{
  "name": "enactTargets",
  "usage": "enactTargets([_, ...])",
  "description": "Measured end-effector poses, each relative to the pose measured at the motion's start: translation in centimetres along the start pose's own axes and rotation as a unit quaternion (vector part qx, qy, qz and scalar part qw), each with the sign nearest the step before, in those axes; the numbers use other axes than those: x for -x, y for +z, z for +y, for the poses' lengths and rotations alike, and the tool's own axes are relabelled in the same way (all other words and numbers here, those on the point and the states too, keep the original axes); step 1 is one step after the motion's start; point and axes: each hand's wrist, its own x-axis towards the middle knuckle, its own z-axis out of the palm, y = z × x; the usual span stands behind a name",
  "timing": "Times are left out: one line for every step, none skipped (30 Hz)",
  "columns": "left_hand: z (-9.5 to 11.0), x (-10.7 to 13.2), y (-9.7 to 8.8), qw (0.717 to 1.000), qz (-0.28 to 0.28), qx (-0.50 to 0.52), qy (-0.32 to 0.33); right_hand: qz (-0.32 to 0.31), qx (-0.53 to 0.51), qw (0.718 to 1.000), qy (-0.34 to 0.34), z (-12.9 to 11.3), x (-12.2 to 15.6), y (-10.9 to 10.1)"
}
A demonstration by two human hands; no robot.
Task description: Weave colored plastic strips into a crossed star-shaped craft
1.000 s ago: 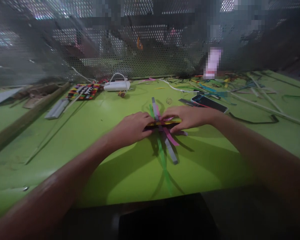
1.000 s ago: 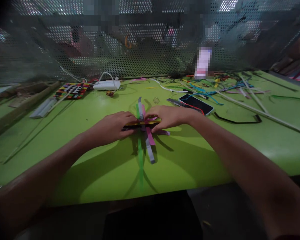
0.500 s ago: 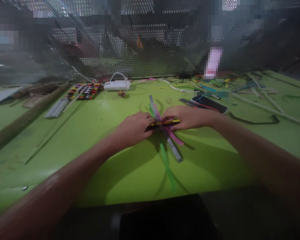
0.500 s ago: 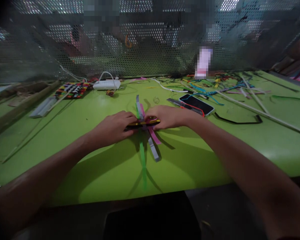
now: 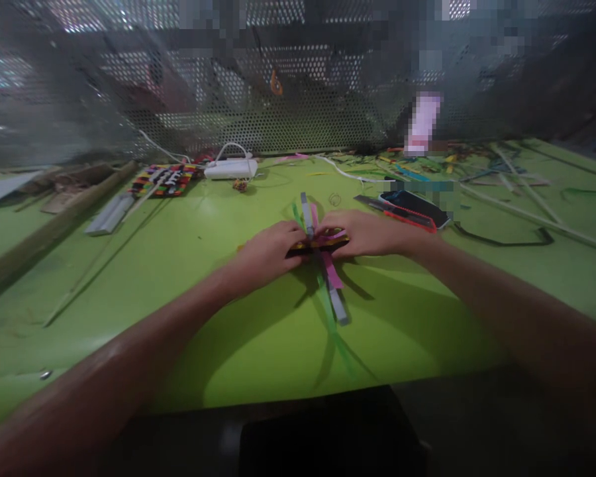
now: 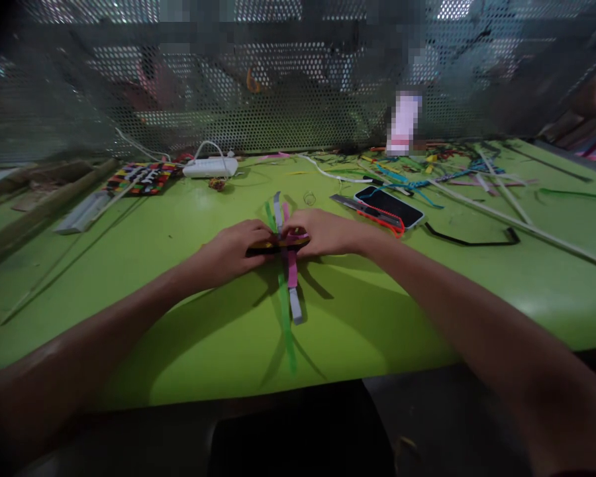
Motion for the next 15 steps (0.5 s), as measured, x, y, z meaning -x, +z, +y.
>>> enactTargets([-0.23,-0.04,0.09,1.0,0.002,0.016,0.004,0.001,-0.005,1.0,-0.002,0.04,0.01,-0.01])
enactTargets([-0.4,-0.07,0.14,0.999,0.005,0.031,0.009,0.001,-0.007,1.0,-0.004,0.09,0.04,-0.07])
enactTargets([-0.5,-0.1,0.15,0.999,0.007,0.044,0.014,-0.001,-0.008,1.0,-0.005,0.16,0.1,-0.17])
enactTargets([-0.55,-0.11,0.11,0.998,0.009,0.055,0.02,-0.005,-0.007,1.0,-0.005,0.24,0.18,-0.3])
enactTargets([-0.55,-0.11,0.04,0.998,0.01,0.064,0.025,-0.011,-0.005,1.0,-0.002,0.32,0.25,-0.42])
enactTargets([-0.5,-0.09,-0.05,0.997,0.009,0.071,0.029,-0.015,-0.003,1.0,0.003,0.4,0.31,-0.52])
enactTargets([-0.44,-0.07,-0.14,0.997,0.008,0.076,0.032,-0.014,-0.001,1.0,0.007,0.46,0.35,-0.57])
enactTargets([-0.35,-0.03,-0.22,0.996,0.007,0.077,0.034,-0.013,0.002,1.0,0.01,0.5,0.36,-0.56])
enactTargets([-0.26,0.0,-0.28,0.996,0.008,0.076,0.036,-0.008,0.007,1.0,0.01,0.49,0.34,-0.5])
enactTargets([-0.18,0.03,-0.32,0.996,0.01,0.074,0.037,-0.002,0.014,1.0,0.008,0.45,0.29,-0.39])
enactTargets([-0.1,0.05,-0.34,0.997,0.013,0.07,0.039,0.004,0.023,1.0,0.006,0.37,0.24,-0.25])
enactTargets([-0.03,0.07,-0.34,0.997,0.015,0.065,0.041,0.008,0.03,0.999,0.004,0.25,0.18,-0.11])
enactTargets([0.02,0.08,-0.34,0.997,0.015,0.06,0.043,0.009,0.036,0.999,0.001,0.11,0.14,0.02])
enactTargets([0.06,0.08,-0.33,0.997,0.014,0.055,0.046,0.011,0.037,0.999,-0.002,-0.04,0.11,0.12])
enactTargets([0.07,0.09,-0.33,0.997,0.012,0.05,0.049,0.017,0.035,0.999,-0.005,-0.19,0.11,0.19])
